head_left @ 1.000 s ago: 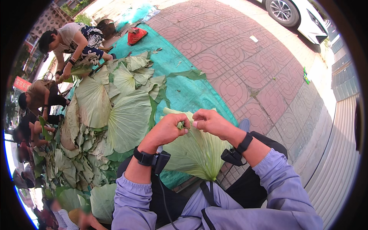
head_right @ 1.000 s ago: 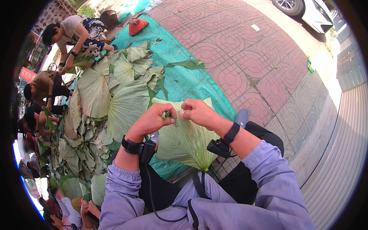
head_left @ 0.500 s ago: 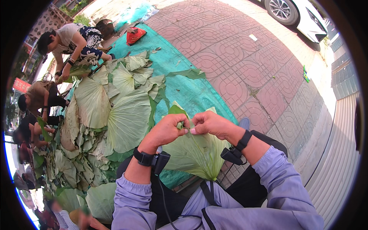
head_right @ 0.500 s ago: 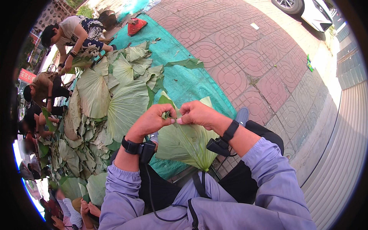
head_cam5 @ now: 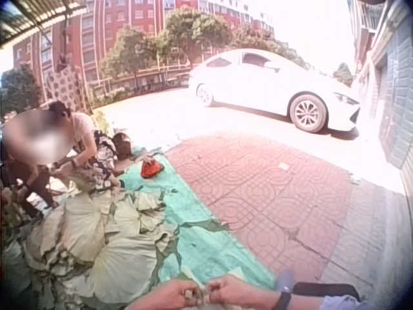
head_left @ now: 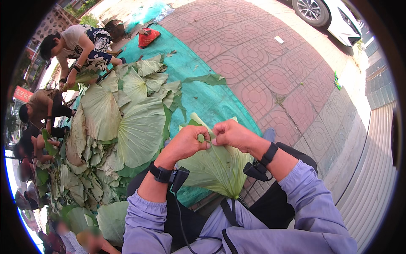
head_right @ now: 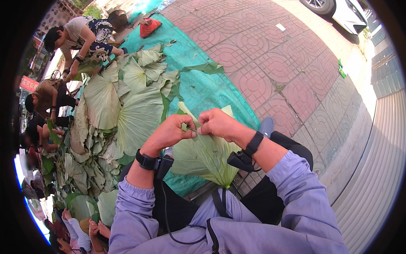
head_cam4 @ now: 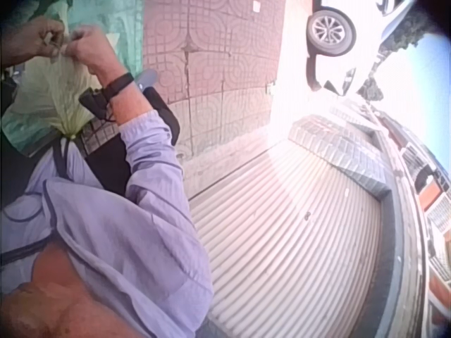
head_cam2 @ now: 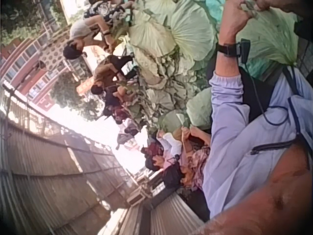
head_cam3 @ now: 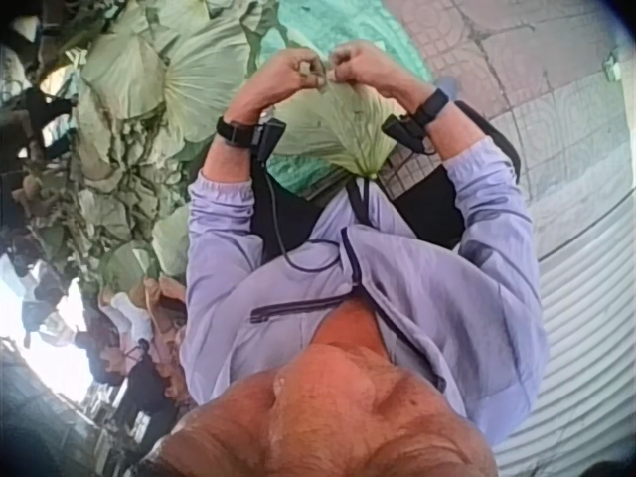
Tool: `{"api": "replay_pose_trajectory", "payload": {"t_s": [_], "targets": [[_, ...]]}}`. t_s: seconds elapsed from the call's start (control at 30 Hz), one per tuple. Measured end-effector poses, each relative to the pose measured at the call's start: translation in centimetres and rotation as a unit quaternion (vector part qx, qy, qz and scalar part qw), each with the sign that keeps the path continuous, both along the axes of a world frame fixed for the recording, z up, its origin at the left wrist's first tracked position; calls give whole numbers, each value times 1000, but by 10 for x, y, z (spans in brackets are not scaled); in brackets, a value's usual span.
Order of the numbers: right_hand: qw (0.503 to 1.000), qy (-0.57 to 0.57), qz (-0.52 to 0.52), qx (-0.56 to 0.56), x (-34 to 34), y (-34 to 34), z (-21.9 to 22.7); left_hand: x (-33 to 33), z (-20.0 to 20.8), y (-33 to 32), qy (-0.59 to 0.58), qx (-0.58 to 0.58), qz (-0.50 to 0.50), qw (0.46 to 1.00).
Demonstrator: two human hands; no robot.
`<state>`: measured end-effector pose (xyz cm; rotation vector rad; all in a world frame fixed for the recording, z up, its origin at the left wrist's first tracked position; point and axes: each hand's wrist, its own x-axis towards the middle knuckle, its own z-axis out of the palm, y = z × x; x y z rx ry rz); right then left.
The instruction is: The person picks up large lotus leaves from a pile on the ground and folds them individually by hand before placing them back down.
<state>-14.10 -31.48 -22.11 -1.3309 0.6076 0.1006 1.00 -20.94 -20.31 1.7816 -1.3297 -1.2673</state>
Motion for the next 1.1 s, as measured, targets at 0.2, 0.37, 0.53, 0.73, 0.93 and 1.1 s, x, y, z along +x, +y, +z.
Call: {"api": "replay_pose_trajectory", "payload": {"t_s": [0.2,0.37,0.53,0.73,0.93,1.1], "targets": [[999,-8,-45,-4,1,4,-2,0,0,1,30,-15,-1,999],[999,-10,-46,-3,0,4,0,-3,1,1,42,-25,-1,999],[999,2,-41,-29,0,3,-3,-5,2,1,42,-33,6,999],[998,-10,-57,-26,0,6,1,-3,-1,1,45,3,-1,999],[998,-4,-52,-33,0,5,-2,-8,-3,1,20,27,6,999],[997,-6,-61,-37,-1,7,0,-8,-6,2,21,13,3,1000]]}}
